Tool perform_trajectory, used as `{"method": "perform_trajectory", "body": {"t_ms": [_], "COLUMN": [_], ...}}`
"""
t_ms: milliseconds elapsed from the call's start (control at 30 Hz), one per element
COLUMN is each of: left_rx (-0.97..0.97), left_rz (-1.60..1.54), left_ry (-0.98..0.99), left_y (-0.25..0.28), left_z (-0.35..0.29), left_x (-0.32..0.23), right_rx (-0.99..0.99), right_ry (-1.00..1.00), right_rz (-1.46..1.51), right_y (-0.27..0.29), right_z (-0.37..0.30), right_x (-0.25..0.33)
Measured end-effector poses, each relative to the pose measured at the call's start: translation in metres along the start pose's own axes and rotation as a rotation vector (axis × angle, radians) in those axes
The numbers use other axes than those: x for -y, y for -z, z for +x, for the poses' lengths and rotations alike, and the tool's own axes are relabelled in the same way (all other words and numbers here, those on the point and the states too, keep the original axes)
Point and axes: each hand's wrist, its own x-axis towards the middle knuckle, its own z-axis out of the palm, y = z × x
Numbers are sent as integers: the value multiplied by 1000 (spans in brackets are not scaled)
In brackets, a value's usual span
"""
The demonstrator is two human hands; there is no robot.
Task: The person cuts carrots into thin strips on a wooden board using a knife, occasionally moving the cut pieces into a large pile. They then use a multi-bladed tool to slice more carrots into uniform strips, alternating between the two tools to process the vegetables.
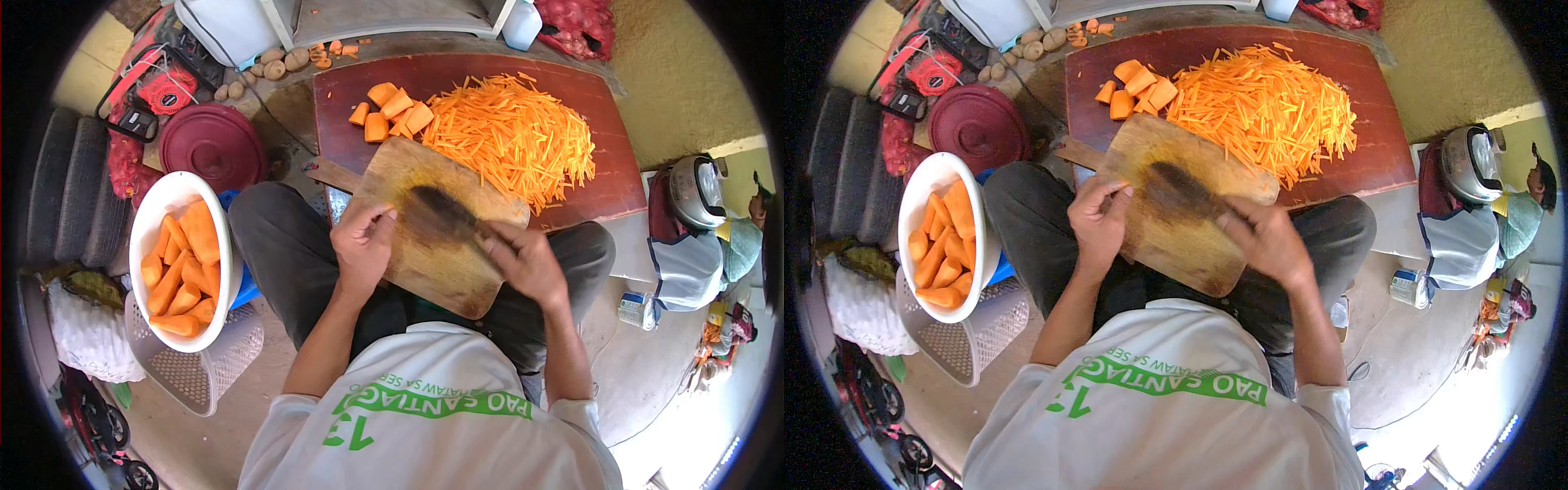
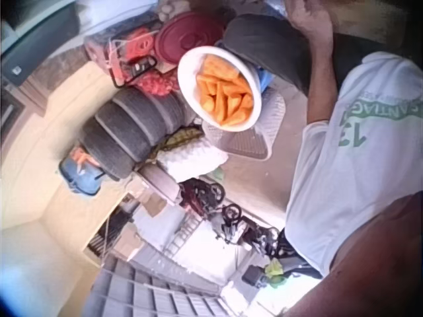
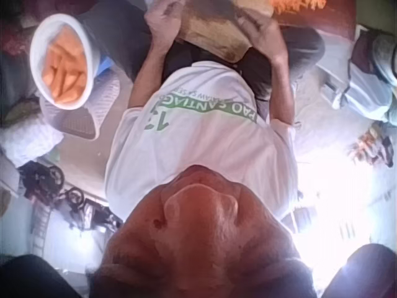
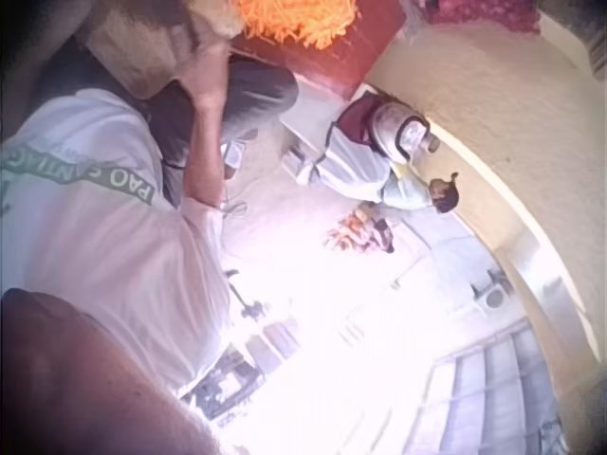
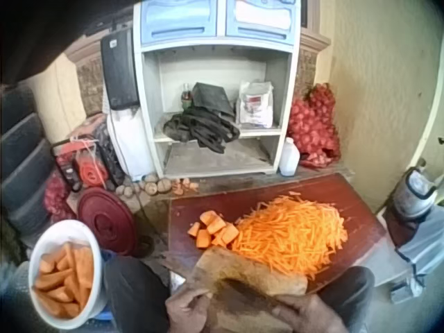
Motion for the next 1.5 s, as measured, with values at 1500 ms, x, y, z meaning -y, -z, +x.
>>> {"method": "perform_trajectory", "body": {"t_ms": [1500], "left_rx": [581], "left_rz": [807], "left_ry": [-735], "left_y": [-187], "left_z": [213], "left_x": [-54], "right_rx": [-346], "right_ry": [457], "right_rz": [-648], "right_y": [66], "right_z": [39], "right_x": [-32]}}
